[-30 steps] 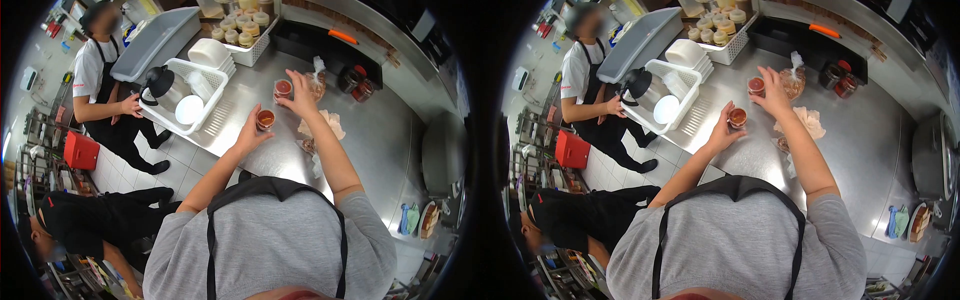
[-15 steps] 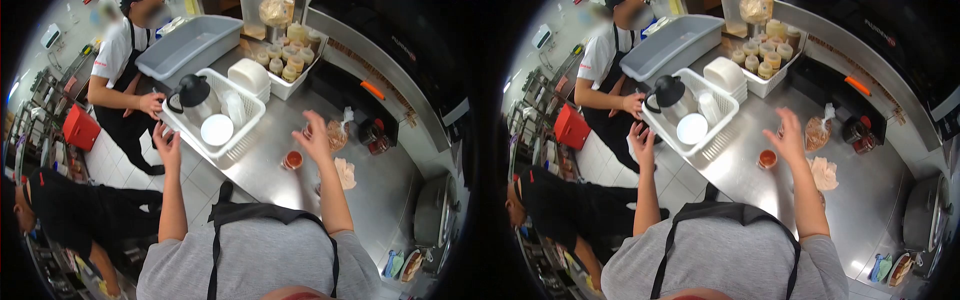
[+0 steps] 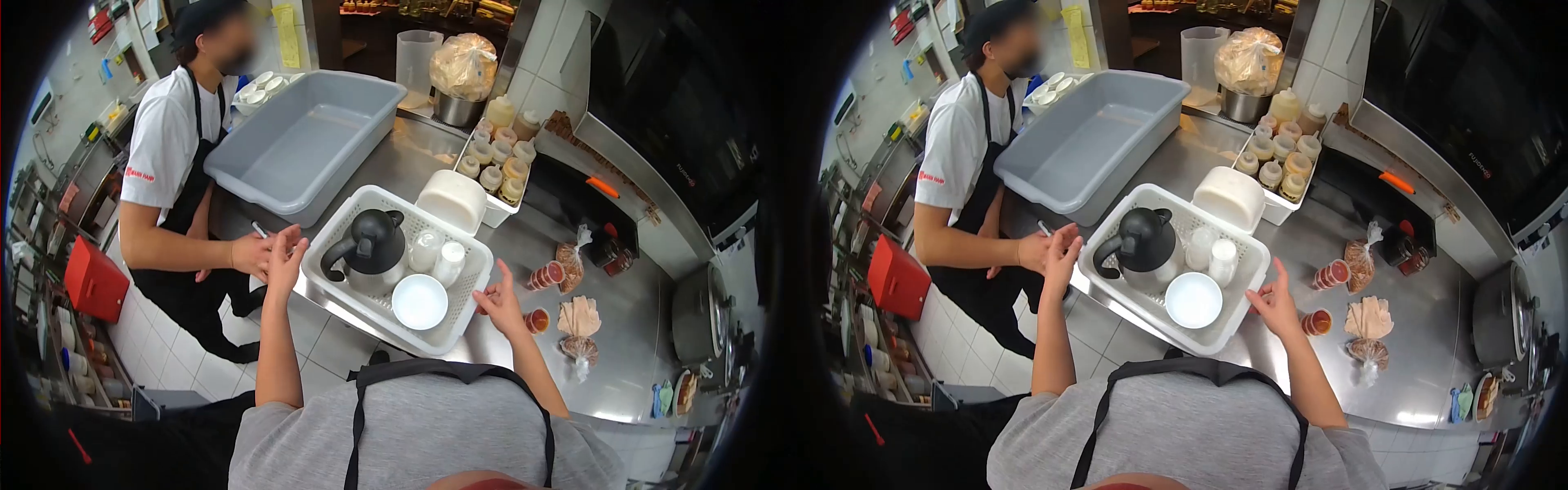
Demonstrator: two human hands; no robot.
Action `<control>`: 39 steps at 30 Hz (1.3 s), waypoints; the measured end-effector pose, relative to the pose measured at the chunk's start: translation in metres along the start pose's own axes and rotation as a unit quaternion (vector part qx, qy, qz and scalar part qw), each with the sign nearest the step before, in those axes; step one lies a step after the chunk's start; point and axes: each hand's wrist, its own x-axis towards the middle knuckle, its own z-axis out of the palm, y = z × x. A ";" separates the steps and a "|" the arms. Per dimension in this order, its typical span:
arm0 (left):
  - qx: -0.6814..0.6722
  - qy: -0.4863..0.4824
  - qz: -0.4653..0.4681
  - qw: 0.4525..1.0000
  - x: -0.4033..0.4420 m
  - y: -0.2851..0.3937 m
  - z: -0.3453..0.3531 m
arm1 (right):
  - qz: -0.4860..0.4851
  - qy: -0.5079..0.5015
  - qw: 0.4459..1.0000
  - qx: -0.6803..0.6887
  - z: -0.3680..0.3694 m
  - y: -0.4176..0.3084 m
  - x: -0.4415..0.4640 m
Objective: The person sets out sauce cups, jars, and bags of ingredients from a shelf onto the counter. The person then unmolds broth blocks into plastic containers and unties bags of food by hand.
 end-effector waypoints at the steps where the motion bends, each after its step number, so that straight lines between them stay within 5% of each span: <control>1: -0.006 -0.038 -0.035 0.999 0.008 0.002 0.003 | 0.001 0.008 1.000 -0.002 0.005 0.003 -0.006; 4: -0.018 -0.116 -0.118 0.986 0.024 -0.007 0.007 | 0.064 0.076 0.994 0.041 0.023 0.007 -0.022; 6: -0.091 -0.169 -0.266 0.945 0.029 -0.012 0.014 | 0.171 0.054 0.969 0.169 0.031 0.008 -0.029; 7: -0.187 -0.229 -0.365 0.883 0.029 -0.011 0.016 | 0.156 0.072 0.968 0.185 0.037 0.001 -0.033; 14: -0.345 -0.207 -0.280 0.872 -0.026 -0.010 0.022 | 0.034 0.178 0.969 0.169 0.036 0.025 -0.026; 18: -0.398 -0.179 -0.289 0.852 -0.054 0.051 0.024 | 0.012 0.167 0.969 0.182 0.007 -0.007 -0.032; 25: -0.407 -0.282 -0.194 0.847 -0.093 0.136 0.072 | -0.006 0.187 0.958 0.218 -0.077 -0.031 -0.078; 31: -0.354 -0.371 -0.247 0.822 -0.131 0.152 0.182 | -0.014 0.328 0.924 0.197 -0.181 -0.034 -0.158; 39: -0.315 -0.628 -0.312 0.639 -0.205 0.168 0.371 | 0.069 0.532 0.842 -0.060 -0.349 0.037 -0.321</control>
